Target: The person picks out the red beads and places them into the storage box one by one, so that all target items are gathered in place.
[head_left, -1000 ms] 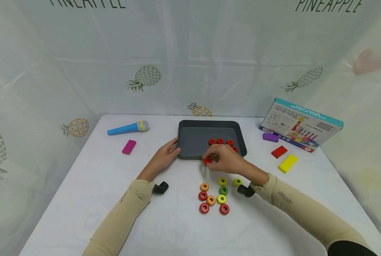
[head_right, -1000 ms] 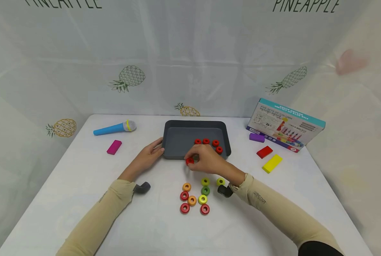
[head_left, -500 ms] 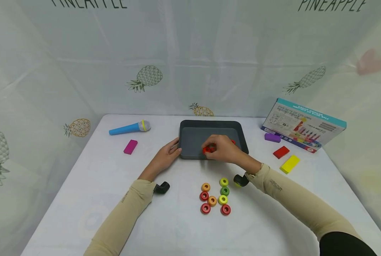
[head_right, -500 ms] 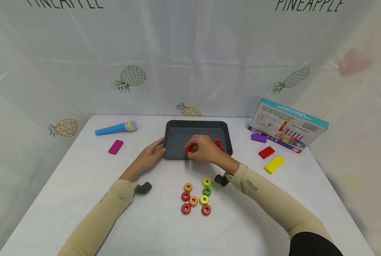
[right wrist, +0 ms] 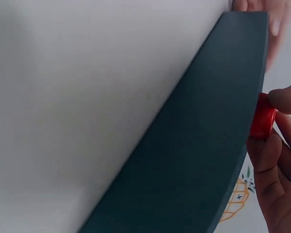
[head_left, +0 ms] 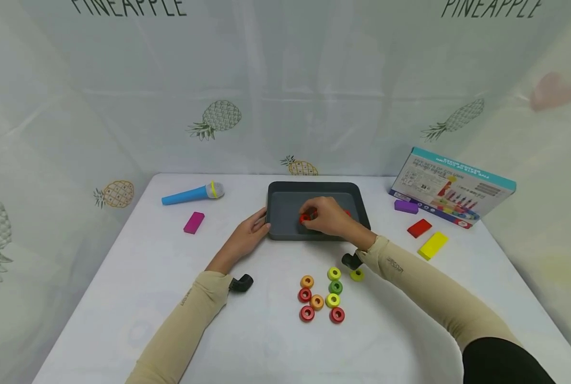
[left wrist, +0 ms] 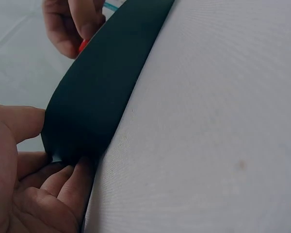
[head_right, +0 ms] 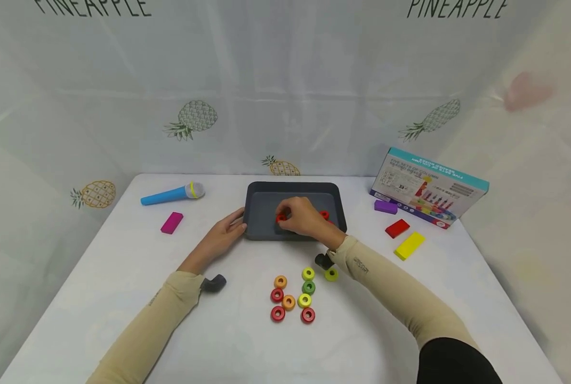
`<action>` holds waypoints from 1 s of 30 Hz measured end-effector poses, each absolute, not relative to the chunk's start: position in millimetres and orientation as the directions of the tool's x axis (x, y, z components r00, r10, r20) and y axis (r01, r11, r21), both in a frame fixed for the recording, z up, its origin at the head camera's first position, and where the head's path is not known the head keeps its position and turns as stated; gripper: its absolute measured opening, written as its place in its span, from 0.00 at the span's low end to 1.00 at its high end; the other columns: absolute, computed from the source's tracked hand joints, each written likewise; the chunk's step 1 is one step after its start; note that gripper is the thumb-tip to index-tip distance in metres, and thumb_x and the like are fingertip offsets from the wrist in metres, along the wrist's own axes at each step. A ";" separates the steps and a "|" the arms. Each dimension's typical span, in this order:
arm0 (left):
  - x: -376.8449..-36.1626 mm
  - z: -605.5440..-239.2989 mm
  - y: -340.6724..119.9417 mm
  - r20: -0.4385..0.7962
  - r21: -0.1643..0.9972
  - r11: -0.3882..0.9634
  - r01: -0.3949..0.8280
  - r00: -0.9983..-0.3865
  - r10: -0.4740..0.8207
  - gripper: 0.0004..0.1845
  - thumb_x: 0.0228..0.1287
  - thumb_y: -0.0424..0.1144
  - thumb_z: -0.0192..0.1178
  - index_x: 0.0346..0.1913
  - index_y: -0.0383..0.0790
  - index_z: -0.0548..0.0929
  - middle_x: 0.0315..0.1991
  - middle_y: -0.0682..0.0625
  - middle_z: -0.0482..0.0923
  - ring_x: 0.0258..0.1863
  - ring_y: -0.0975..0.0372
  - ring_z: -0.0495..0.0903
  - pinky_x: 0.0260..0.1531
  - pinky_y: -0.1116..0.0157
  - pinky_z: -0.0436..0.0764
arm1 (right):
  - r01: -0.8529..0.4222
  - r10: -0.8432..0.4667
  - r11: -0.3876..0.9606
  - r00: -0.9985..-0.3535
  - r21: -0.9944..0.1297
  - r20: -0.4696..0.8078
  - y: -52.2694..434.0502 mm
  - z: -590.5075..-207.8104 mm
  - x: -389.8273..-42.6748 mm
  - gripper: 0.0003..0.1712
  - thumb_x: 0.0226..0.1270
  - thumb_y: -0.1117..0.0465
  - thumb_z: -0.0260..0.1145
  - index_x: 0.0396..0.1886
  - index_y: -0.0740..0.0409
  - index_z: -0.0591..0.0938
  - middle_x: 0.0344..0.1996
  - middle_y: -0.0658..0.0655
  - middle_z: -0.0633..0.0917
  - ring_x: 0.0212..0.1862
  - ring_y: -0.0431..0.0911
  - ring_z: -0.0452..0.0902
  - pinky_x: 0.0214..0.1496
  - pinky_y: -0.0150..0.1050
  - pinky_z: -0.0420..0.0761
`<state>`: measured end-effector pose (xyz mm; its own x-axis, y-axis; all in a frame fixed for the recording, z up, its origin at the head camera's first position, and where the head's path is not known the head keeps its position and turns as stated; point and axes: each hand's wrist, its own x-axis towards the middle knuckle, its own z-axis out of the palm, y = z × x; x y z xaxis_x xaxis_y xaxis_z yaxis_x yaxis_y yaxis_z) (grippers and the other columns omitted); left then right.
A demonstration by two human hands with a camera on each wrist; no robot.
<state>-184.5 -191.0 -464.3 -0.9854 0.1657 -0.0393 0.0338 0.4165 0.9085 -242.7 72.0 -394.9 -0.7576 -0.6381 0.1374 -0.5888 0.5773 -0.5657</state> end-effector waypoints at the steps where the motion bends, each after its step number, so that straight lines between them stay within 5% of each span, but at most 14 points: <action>1: -183.9 -464.2 -190.8 -0.040 0.907 0.420 0.033 -0.986 0.164 0.34 0.78 0.49 0.55 0.80 0.53 0.58 0.74 0.48 0.68 0.73 0.58 0.69 0.78 0.52 0.59 | -0.585 -0.636 0.582 -0.760 -0.565 0.132 70.7 -396.4 -244.2 0.14 0.60 0.65 0.74 0.46 0.63 0.89 0.40 0.57 0.90 0.39 0.47 0.84 0.42 0.39 0.83; 30: -185.0 -465.3 -190.4 -0.019 0.919 0.390 0.053 -0.984 0.177 0.33 0.78 0.45 0.55 0.80 0.50 0.58 0.75 0.46 0.67 0.73 0.56 0.70 0.76 0.53 0.62 | -0.553 -0.611 0.665 -0.789 -0.502 0.061 60.4 -419.3 -253.4 0.13 0.61 0.64 0.76 0.46 0.59 0.89 0.45 0.57 0.90 0.47 0.48 0.84 0.53 0.44 0.85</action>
<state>-185.0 -190.4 -465.3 -0.9839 0.1775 -0.0188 0.0528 0.3903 0.9192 -253.4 60.4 -419.3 -0.7892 -0.6112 0.0605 -0.5533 0.6648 -0.5019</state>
